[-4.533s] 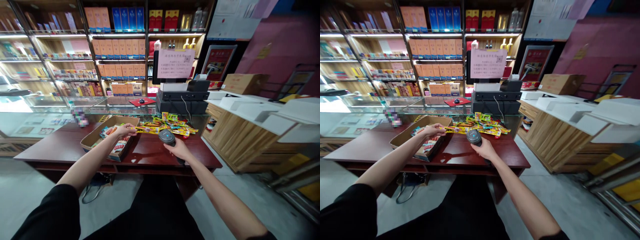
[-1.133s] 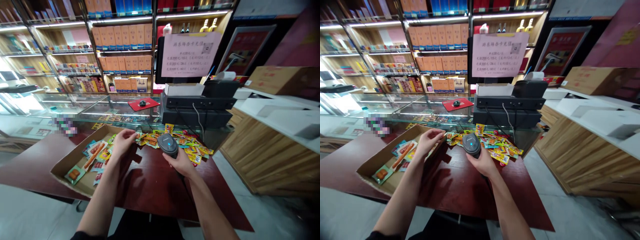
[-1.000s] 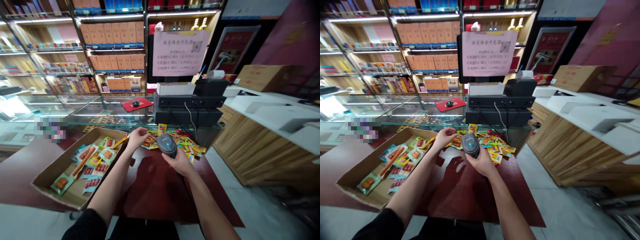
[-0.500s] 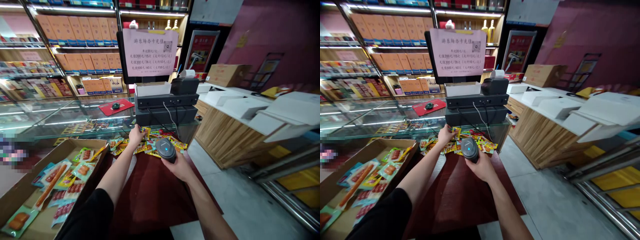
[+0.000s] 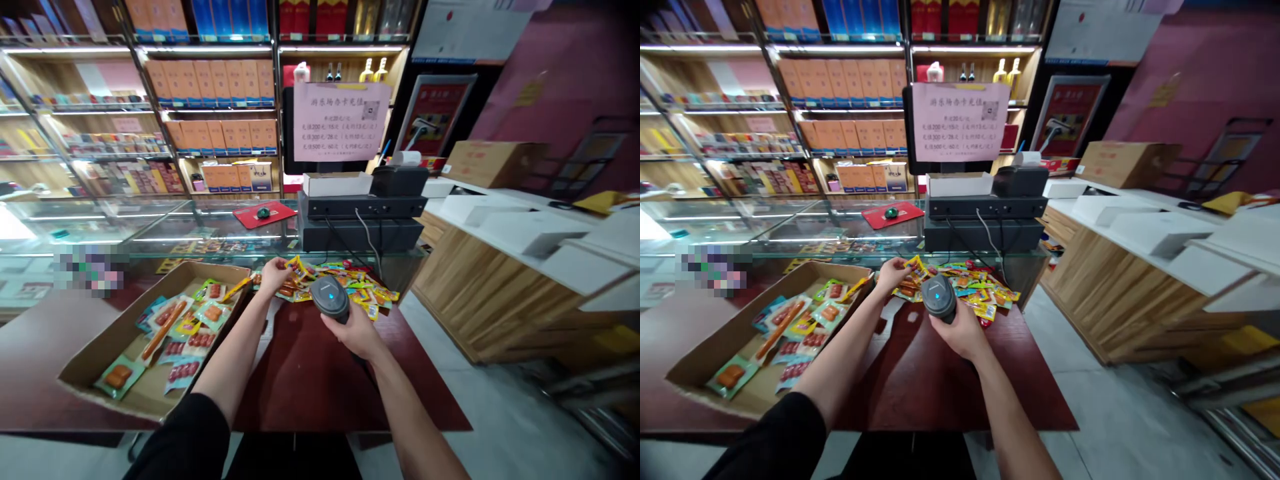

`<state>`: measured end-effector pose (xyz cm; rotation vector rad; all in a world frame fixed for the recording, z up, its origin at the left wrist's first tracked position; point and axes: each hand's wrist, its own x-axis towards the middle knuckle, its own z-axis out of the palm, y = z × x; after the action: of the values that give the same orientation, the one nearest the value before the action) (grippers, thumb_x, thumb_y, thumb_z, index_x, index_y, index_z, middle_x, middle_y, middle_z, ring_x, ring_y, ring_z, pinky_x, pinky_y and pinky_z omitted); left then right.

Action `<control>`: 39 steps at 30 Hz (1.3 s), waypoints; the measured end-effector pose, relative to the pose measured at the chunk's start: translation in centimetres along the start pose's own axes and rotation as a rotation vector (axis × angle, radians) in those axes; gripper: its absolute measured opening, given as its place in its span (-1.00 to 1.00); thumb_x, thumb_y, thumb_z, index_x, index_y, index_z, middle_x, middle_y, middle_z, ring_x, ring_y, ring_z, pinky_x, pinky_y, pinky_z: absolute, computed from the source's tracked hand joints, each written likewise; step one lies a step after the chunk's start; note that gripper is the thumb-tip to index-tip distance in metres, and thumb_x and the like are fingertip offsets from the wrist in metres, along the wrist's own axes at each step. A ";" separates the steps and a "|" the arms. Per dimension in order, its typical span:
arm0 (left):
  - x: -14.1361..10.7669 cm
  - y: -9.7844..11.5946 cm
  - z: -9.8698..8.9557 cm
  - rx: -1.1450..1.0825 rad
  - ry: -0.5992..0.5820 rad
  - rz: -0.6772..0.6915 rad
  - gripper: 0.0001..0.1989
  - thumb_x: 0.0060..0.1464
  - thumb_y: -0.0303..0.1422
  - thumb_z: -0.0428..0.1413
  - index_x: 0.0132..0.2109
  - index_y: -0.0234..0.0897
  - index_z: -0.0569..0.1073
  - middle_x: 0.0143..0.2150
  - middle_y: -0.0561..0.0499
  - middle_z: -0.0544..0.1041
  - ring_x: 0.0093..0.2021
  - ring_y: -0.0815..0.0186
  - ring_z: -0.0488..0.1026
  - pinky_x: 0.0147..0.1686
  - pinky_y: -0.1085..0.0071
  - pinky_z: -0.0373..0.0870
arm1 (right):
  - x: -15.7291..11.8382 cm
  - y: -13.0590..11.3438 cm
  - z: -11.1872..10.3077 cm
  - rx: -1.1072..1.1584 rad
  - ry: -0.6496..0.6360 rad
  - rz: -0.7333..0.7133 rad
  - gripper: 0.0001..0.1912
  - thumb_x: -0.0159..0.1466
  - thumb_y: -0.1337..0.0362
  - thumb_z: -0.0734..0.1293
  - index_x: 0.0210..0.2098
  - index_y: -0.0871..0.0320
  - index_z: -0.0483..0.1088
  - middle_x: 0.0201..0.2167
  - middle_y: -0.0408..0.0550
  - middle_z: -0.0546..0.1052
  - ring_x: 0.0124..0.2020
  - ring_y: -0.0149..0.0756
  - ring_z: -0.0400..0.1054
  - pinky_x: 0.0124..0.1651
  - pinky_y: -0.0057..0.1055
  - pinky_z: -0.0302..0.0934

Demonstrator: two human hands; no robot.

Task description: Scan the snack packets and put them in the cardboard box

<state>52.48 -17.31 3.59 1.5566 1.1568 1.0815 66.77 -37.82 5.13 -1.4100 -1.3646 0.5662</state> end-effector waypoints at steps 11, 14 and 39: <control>-10.5 3.6 -10.7 -0.676 0.141 -0.037 -0.60 -0.22 -0.33 0.37 -0.19 -0.32 0.47 -0.20 -0.07 0.59 -0.17 0.23 0.57 -0.09 0.23 0.55 | -0.6 -4.3 6.2 0.075 -0.182 -0.083 -0.61 0.13 0.24 0.41 -0.05 0.20 0.47 -0.10 0.07 0.60 -0.08 -0.09 0.49 0.03 -0.20 0.33; -11.6 3.7 -12.3 -0.765 0.174 -0.101 -0.66 -0.18 -0.33 0.37 -0.22 -0.31 0.50 -0.19 -0.06 0.59 -0.14 0.23 0.57 -0.04 0.22 0.54 | -0.8 -4.5 7.0 0.065 -0.224 -0.095 -0.60 0.12 0.26 0.42 -0.03 0.19 0.47 -0.08 0.07 0.60 -0.05 -0.07 0.48 0.05 -0.19 0.32; -13.3 4.5 -10.6 -0.557 0.219 -0.045 -0.50 -0.33 -0.14 0.42 -0.28 -0.35 0.48 -0.30 -0.02 0.57 -0.30 0.27 0.56 -0.20 0.22 0.58 | -1.3 -4.8 6.0 0.086 -0.189 -0.091 -0.61 0.11 0.27 0.43 -0.05 0.15 0.50 -0.10 0.02 0.61 -0.07 -0.07 0.50 0.04 -0.15 0.35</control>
<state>40.74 -29.38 8.52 0.9926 0.9157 1.4227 59.22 -37.90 6.91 -1.2432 -1.5279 0.7031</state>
